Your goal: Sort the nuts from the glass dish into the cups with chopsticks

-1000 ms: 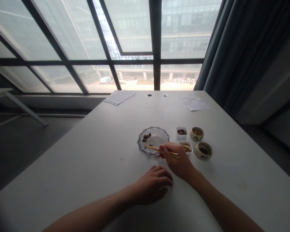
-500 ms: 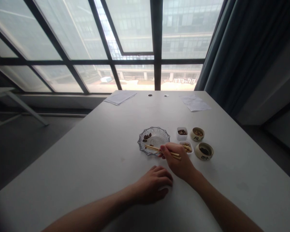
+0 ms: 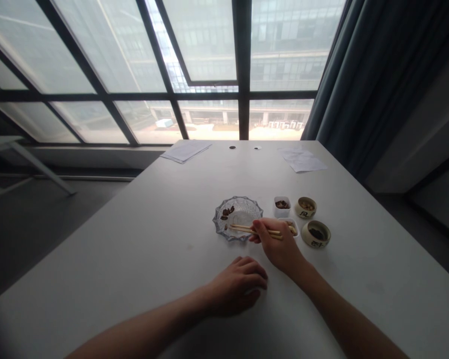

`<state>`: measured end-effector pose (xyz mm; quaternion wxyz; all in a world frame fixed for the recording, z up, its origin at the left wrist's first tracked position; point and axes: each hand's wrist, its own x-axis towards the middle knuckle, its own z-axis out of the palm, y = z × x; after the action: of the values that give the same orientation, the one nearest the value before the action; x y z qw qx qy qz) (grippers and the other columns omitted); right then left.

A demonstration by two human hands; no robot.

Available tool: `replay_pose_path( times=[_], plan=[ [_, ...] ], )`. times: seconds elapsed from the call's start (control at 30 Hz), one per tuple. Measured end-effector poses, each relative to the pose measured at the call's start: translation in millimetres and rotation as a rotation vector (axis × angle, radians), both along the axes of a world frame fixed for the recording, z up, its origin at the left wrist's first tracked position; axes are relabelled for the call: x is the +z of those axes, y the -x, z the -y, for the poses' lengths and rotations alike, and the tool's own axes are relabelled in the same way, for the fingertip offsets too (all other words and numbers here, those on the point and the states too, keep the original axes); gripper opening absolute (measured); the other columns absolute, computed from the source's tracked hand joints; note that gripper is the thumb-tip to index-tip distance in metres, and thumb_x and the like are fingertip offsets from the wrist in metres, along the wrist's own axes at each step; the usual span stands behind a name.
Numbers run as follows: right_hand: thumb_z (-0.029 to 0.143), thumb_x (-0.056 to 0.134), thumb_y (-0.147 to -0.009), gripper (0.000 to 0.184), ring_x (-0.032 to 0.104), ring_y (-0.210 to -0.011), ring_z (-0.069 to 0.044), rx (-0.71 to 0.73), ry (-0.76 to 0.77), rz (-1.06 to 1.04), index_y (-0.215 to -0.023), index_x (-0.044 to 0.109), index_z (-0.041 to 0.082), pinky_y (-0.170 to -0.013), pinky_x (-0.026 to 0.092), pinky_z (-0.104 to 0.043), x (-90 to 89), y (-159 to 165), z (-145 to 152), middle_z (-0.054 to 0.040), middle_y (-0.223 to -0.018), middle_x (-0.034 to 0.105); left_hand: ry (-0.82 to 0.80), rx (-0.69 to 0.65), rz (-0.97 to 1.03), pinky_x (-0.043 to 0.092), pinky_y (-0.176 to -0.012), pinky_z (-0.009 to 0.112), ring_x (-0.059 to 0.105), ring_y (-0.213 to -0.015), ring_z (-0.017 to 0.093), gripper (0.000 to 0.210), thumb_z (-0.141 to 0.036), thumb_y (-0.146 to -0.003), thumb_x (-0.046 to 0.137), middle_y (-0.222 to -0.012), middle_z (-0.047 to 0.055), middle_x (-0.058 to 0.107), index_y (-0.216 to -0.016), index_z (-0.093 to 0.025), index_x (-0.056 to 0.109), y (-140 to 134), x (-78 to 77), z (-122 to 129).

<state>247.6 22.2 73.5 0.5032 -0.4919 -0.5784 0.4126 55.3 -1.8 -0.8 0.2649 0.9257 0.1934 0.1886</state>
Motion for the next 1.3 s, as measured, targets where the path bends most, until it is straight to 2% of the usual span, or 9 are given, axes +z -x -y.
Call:
replay_pose_path(
  times=[0.2, 0.3, 0.47, 0.6, 0.8, 0.93, 1.03, 1.17, 1.3],
  plan=[
    [0.073, 0.067, -0.092, 0.058, 0.081, -0.068, -0.028, 0.022, 0.038, -0.055, -0.084, 0.078, 0.016, -0.065, 0.068, -0.037, -10.8, 8, -3, -0.0123, -0.074, 0.08, 0.0, 0.017, 0.008, 0.04, -0.107, 0.034, 0.063, -0.119, 0.021, 0.017, -0.022, -0.095, 0.071, -0.125, -0.001, 0.073, -0.112, -0.027, 0.069, 0, 0.0, 1],
    [0.073, 0.067, -0.092, 0.058, 0.08, -0.068, -0.027, 0.015, 0.045, -0.054, -0.083, 0.077, 0.017, -0.065, 0.067, -0.037, -10.7, 8, -3, -0.0125, -0.075, 0.081, 0.006, 0.012, 0.0, 0.041, -0.106, 0.035, 0.063, -0.119, 0.022, 0.018, -0.022, -0.095, 0.071, -0.125, 0.0, 0.073, -0.112, -0.027, 0.069, 0, 0.8, 1],
    [0.063, 0.066, -0.098, 0.049, 0.079, -0.071, -0.025, 0.047, -0.037, 0.059, -0.085, 0.079, 0.018, -0.066, 0.065, -0.035, -3.7, 4, -2, -0.0101, -0.079, 0.08, 0.01, 0.003, -0.001, 0.041, -0.106, 0.035, 0.063, -0.12, 0.022, 0.018, -0.022, -0.096, 0.07, -0.126, 0.001, 0.073, -0.113, -0.027, 0.069, 0, 2.0, 1],
    [0.056, 0.065, -0.101, 0.042, 0.076, -0.071, -0.023, 0.097, -0.082, 0.13, -0.089, 0.079, 0.019, -0.066, 0.063, -0.034, -7.6, 1, -4, -0.0082, -0.08, 0.079, 0.008, 0.011, -0.011, 0.042, -0.105, 0.035, 0.063, -0.119, 0.022, 0.019, -0.022, -0.095, 0.071, -0.126, 0.0, 0.073, -0.113, -0.027, 0.069, 0, 1.7, 1],
    [0.054, 0.061, -0.104, 0.043, 0.076, -0.081, -0.025, 0.154, -0.129, 0.159, -0.091, 0.082, 0.018, -0.071, 0.064, -0.036, -13.5, -2, -7, -0.0104, -0.09, 0.079, 0.008, 0.008, -0.019, 0.041, -0.107, 0.034, 0.063, -0.12, 0.022, 0.019, -0.023, -0.096, 0.071, -0.127, 0.0, 0.073, -0.114, -0.027, 0.069, 0, 0.4, 0],
    [0.056, 0.058, -0.105, 0.047, 0.077, -0.087, -0.026, 0.179, -0.096, 0.176, -0.091, 0.083, 0.019, -0.074, 0.065, -0.036, -12.3, -3, -7, -0.011, -0.096, 0.081, 0.006, 0.006, -0.022, 0.041, -0.107, 0.035, 0.063, -0.12, 0.022, 0.018, -0.023, -0.096, 0.07, -0.127, 0.0, 0.073, -0.114, -0.027, 0.069, 0, 0.7, 0],
    [0.058, 0.06, -0.104, 0.047, 0.078, -0.085, -0.026, 0.166, -0.065, 0.186, -0.093, 0.083, 0.018, -0.074, 0.065, -0.036, -12.0, -3, -7, -0.0099, -0.091, 0.082, 0.012, 0.0, -0.03, 0.041, -0.107, 0.037, 0.063, -0.121, 0.023, 0.018, -0.024, -0.097, 0.069, -0.127, 0.002, 0.073, -0.114, -0.027, 0.069, 0, 1.5, 0],
    [0.06, 0.062, -0.102, 0.049, 0.079, -0.079, -0.026, 0.13, -0.054, 0.19, -0.087, 0.082, 0.018, -0.073, 0.066, -0.036, -10.7, -2, -7, -0.0097, -0.085, 0.082, 0.006, 0.003, -0.036, 0.042, -0.106, 0.036, 0.063, -0.121, 0.023, 0.018, -0.023, -0.097, 0.069, -0.127, 0.002, 0.073, -0.114, -0.027, 0.07, 0, 2.6, 0],
    [0.065, 0.064, -0.099, 0.052, 0.08, -0.072, -0.026, 0.057, -0.028, 0.095, -0.085, 0.081, 0.017, -0.066, 0.067, -0.037, -9.0, 1, -6, -0.0115, -0.084, 0.083, 0.007, 0.007, -0.017, 0.041, -0.107, 0.035, 0.063, -0.12, 0.022, 0.017, -0.022, -0.096, 0.07, -0.126, 0.0, 0.073, -0.113, -0.027, 0.069, 0, 2.2, 1]
  ],
)
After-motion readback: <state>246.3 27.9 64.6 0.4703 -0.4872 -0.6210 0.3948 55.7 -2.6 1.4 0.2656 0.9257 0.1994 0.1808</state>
